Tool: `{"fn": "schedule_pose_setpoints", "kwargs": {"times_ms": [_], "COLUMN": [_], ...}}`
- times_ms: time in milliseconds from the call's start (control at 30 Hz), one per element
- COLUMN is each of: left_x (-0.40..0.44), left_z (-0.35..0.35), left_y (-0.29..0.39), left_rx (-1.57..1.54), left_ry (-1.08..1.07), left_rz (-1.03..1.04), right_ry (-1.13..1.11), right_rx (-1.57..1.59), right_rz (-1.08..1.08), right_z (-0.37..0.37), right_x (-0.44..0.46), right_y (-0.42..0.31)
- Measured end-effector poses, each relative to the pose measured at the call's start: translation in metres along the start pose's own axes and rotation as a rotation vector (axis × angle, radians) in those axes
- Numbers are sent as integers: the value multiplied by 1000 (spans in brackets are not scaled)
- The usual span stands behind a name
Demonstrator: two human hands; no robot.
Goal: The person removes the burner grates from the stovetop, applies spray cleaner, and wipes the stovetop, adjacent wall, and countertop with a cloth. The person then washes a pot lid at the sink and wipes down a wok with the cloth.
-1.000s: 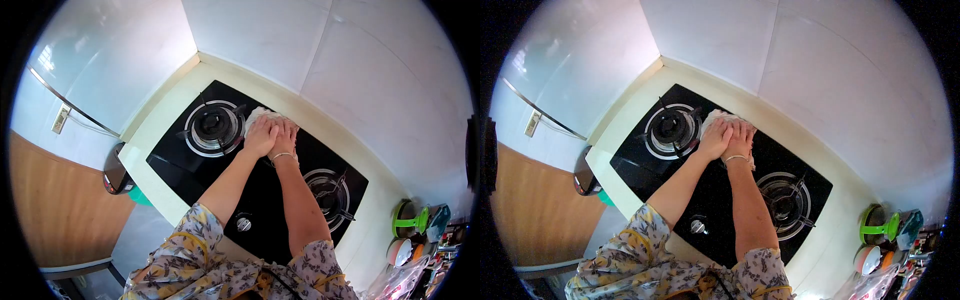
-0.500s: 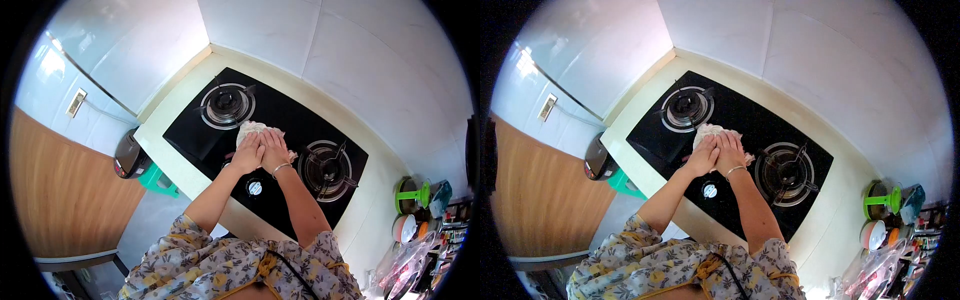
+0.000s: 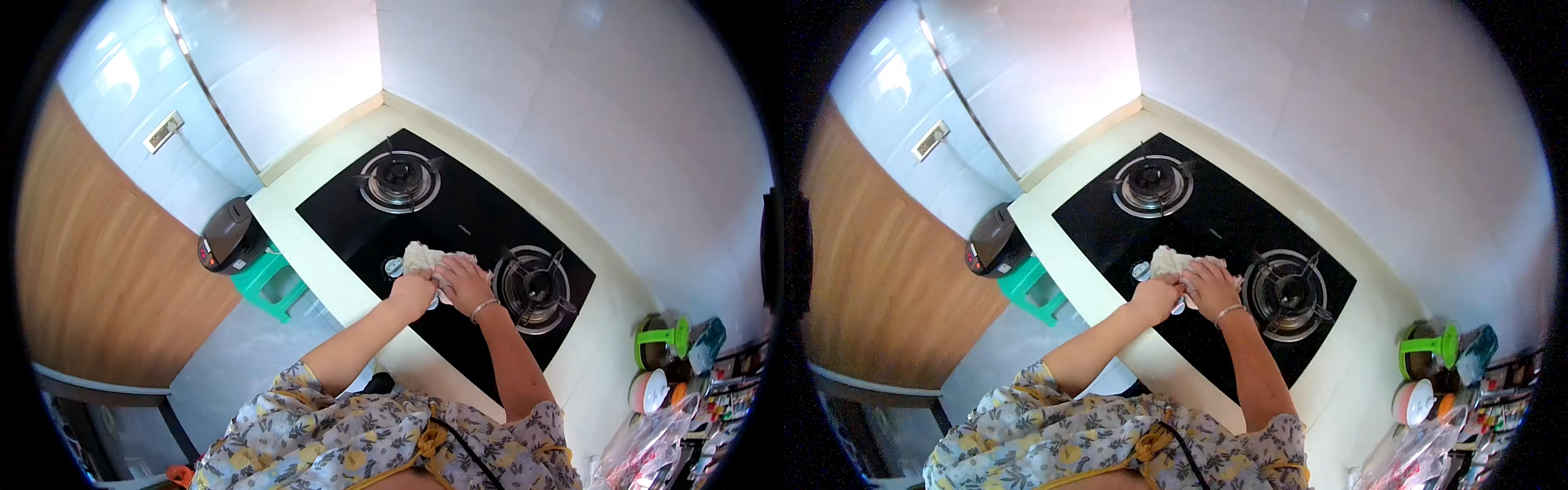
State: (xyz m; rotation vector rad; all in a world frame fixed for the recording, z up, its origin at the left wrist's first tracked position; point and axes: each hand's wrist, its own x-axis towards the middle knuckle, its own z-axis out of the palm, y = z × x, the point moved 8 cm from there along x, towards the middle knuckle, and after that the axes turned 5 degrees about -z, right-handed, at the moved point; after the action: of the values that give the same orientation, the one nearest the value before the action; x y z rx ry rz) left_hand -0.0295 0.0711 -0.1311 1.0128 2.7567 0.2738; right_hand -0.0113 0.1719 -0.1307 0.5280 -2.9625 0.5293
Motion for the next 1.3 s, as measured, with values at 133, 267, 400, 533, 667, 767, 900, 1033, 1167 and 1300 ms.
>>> {"fn": "schedule_pose_setpoints", "kwargs": {"times_ms": [133, 267, 400, 533, 667, 767, 900, 1033, 1167, 1300], "left_x": [7, 35, 71, 83, 70, 50, 20, 9, 23, 51], "left_z": [-4, -9, -19, -30, -35, -46, -61, -62, -55, -59], "left_y": [-2, -17, -43, -88, -143, -181, -239, -268, -296, -337], "left_rx": [196, 222, 193, 210, 171, 138, 91, 93, 177, 97], "left_ry": [52, -3, -10, 56, 127, 116, 123, 301, 449, 438], "left_rz": [158, 96, 55, -7, -44, -106, -240, -277, -378, -378], "right_ry": [-9, -16, 77, 82, -80, -234, -255, -137, 4, 127], "right_rx": [-1, 3, 2, 72, 264, 516, 444, 221, 103, 64], "right_rz": [14, 61, 61, -19, -157, -311, -397, -333, -212, -147], "right_z": [7, 15, 21, 33, 53, 62, 72, 94, 109, 114], "right_x": [4, 33, 70, 110, 143, 169, 220, 261, 297, 339], "right_y": [0, 15, 27, 29, 13, -19, -83, -107, -113, -109]}}
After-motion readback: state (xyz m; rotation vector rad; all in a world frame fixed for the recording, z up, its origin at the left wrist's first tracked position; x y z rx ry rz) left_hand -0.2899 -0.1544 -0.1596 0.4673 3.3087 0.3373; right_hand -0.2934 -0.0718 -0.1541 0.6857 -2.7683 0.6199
